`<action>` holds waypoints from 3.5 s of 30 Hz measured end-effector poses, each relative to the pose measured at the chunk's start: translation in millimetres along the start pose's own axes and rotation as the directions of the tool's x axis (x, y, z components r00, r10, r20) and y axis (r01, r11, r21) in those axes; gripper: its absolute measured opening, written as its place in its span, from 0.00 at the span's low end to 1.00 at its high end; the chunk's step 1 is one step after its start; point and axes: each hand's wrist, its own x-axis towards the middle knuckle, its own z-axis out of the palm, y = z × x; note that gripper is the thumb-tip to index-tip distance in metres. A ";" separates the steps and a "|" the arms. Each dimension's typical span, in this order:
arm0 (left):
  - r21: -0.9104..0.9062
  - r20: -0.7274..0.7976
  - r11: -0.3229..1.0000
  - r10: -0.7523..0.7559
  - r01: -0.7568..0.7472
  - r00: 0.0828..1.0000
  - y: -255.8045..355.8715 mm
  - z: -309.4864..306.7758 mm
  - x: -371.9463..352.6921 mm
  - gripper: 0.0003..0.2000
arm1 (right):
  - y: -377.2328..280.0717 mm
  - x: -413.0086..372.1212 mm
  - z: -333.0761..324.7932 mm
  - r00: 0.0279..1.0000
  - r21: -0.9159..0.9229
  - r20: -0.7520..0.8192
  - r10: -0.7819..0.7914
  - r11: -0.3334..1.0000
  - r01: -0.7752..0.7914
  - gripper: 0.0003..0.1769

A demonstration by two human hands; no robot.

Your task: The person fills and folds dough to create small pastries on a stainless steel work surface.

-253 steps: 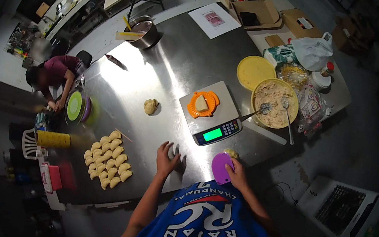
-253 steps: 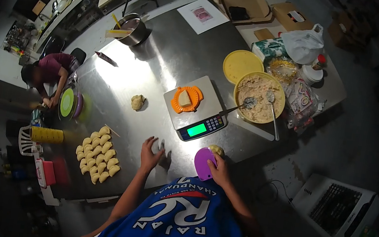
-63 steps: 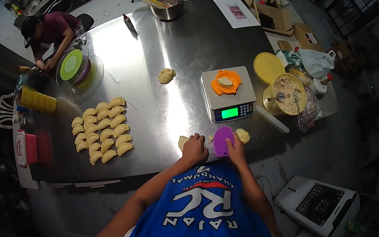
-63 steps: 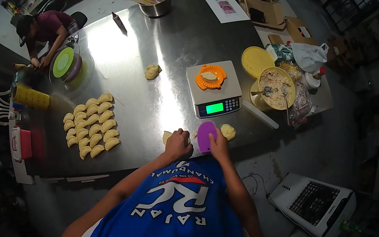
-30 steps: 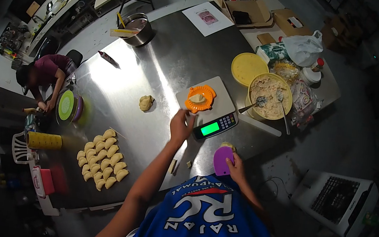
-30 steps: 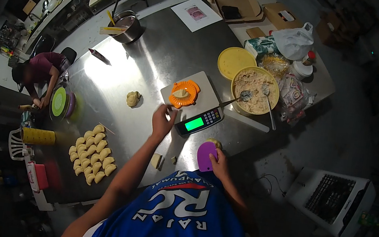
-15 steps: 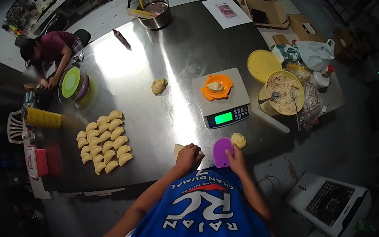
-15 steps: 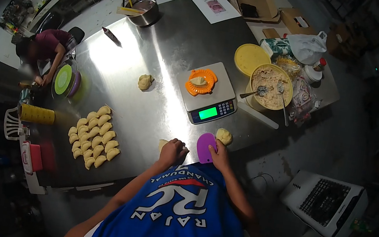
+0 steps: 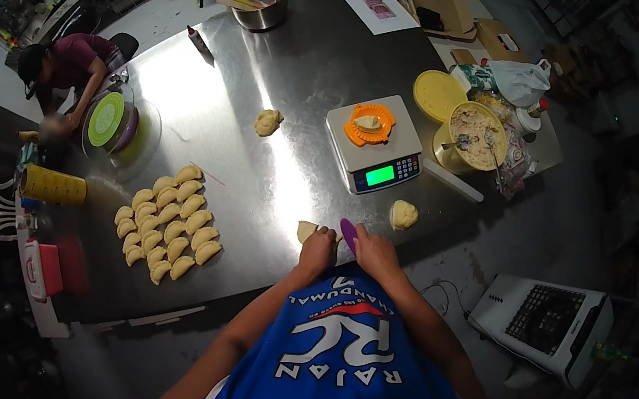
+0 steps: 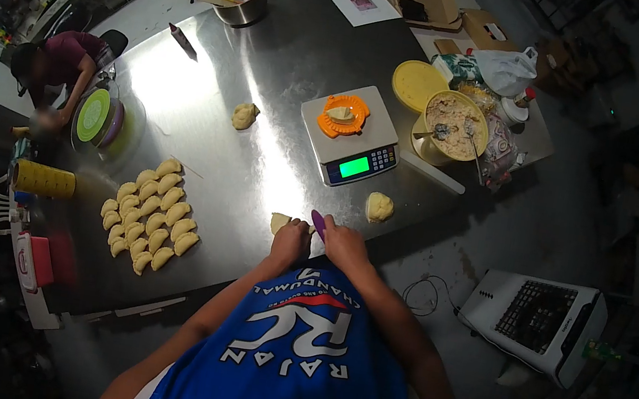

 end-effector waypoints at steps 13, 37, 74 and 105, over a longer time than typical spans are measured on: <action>-0.001 -0.056 0.999 0.034 -0.034 0.998 -4.8 1.4 -1.4 0.06 | -7.7 40.3 47.1 0.998 -0.095 0.061 -0.036 0.995 0.041 0.11; -0.201 -0.310 0.976 0.017 -0.083 0.950 46.8 -59.5 120.0 0.11 | 100.8 -49.5 42.5 0.896 0.887 -0.163 0.413 0.459 -0.050 0.09; 0.120 0.127 0.992 0.014 -0.029 0.992 25.1 -17.5 17.3 0.06 | 108.7 -9.6 55.8 0.975 0.821 0.004 0.223 0.556 -0.131 0.10; -0.010 -0.082 0.995 0.096 -0.097 0.992 -8.3 3.4 0.0 0.04 | -12.9 -4.9 18.7 0.998 -0.112 -0.053 0.028 0.993 -0.034 0.13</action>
